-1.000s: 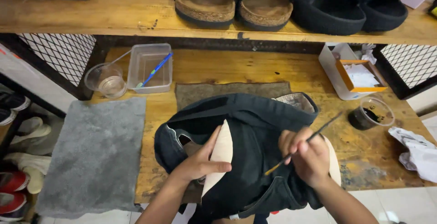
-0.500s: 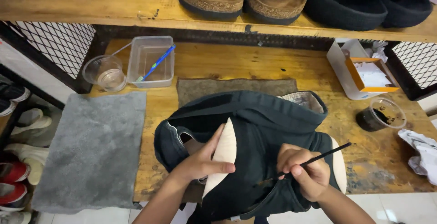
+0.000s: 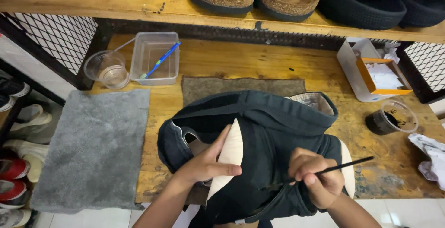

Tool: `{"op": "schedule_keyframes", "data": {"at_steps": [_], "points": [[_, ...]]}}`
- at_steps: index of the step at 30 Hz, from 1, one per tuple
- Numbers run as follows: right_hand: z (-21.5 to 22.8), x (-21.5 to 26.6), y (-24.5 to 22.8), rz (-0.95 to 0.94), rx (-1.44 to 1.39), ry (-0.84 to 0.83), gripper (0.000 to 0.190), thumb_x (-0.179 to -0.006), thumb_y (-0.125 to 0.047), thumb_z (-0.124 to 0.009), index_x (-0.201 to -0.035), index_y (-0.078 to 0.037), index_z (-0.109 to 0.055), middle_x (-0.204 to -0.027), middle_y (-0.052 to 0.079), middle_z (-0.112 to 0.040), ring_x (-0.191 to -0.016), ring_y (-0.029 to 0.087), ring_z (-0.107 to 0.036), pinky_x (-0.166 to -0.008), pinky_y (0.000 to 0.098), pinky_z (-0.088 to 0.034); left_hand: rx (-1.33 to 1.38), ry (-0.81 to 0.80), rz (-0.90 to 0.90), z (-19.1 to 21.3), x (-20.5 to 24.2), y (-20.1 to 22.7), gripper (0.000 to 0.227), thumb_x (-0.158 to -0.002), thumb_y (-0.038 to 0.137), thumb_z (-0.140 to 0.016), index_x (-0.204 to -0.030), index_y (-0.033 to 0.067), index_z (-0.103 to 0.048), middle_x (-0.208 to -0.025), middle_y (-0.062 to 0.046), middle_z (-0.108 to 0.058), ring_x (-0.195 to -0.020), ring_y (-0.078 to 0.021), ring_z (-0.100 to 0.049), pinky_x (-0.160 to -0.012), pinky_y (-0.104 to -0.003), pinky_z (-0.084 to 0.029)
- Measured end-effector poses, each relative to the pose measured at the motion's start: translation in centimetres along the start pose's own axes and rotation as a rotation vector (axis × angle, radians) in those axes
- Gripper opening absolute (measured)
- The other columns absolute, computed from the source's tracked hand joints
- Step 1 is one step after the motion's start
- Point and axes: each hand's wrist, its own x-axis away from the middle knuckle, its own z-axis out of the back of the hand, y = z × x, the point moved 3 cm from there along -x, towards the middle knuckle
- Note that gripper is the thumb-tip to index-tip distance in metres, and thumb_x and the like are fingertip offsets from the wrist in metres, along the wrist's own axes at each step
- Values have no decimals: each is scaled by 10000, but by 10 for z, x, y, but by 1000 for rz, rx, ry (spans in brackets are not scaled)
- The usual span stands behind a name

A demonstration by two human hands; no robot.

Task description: The person paints the black upper part of a shoe with a small brush, repeatedly dipping the brush into a container of black paint. The shoe is held in the left hand while the right hand applies the paint to the surface.

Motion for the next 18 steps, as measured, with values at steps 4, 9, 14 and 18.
{"op": "schedule_keyframes", "data": {"at_steps": [4,9,14,18], "points": [[-5,0,0,-2,-68,-111,254,-1044,-244,-533,-875,-68,-602,-674,149,-652,-539,252,-533,-555,362,-469,-19,3,16,0,1,3,1253,-761,397,-806,-1621,90,51,-1738,-49,-13,-1587,-184,-38,-1257,-362,-89],[-8,4,2,-6,-47,-97,241,-1046,-232,-537,-892,-69,-623,-669,139,-669,-529,248,-560,-549,356,-488,-24,7,36,0,2,3,1252,-762,405,-802,-1618,89,56,-1739,-51,27,-1591,-187,3,-1263,-375,-59],[-7,2,1,17,-14,-109,238,-1049,-219,-517,-898,-63,-615,-659,133,-669,-540,243,-564,-563,345,-499,-9,0,21,0,1,1,1251,-771,394,-801,-1614,72,66,-1735,-61,49,-1589,-190,23,-1263,-379,-47],[-6,1,0,4,34,-74,229,-1047,-233,-510,-903,-88,-614,-671,119,-665,-554,242,-557,-586,358,-482,-4,0,27,-1,3,9,1259,-759,425,-798,-1617,87,60,-1738,-64,21,-1592,-203,-9,-1263,-385,-77]]}}
